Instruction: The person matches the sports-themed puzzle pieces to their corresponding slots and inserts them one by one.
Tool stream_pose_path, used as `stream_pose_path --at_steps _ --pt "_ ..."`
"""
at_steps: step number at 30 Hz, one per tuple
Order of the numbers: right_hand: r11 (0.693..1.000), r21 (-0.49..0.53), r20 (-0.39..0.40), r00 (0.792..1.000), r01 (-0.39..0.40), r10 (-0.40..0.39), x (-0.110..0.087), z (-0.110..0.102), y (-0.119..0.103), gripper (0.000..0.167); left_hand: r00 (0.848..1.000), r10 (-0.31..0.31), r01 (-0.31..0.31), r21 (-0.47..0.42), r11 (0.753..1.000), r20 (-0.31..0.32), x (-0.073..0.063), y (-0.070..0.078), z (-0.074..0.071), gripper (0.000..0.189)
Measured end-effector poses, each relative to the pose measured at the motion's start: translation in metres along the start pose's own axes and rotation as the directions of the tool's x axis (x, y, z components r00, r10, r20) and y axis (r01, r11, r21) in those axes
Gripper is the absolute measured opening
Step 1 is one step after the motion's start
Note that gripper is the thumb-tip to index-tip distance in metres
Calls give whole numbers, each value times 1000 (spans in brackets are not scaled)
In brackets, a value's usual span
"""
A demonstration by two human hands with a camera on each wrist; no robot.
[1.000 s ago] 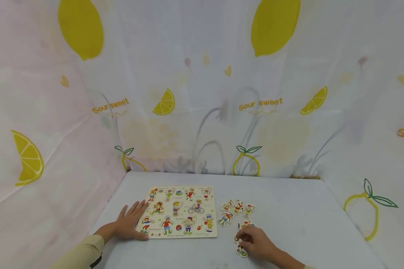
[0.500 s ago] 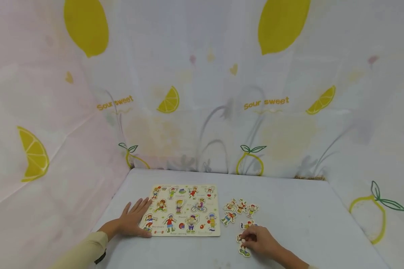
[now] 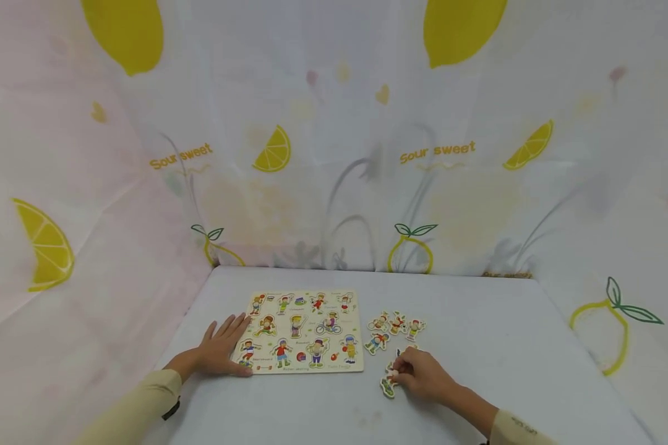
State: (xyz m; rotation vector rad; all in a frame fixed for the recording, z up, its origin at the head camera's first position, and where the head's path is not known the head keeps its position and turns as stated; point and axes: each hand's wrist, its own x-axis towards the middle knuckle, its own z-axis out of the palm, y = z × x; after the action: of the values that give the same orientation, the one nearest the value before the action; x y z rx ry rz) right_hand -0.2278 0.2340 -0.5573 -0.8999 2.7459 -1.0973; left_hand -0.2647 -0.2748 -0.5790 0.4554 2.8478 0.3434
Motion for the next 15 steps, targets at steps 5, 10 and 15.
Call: stream_pose_path --at_steps 5,10,15 --pt "997 -48 -72 995 63 -66 13 -2 -2 13 1000 -6 6 -11 1000 -3 4 0 3 137" --pt "996 -86 -25 999 35 -37 27 4 -2 10 1000 -9 9 -23 1000 -2 4 0 0 137" --pt "993 -115 1 1000 17 -17 33 14 -3 10 1000 -10 10 5 1000 6 3 2 1 137"
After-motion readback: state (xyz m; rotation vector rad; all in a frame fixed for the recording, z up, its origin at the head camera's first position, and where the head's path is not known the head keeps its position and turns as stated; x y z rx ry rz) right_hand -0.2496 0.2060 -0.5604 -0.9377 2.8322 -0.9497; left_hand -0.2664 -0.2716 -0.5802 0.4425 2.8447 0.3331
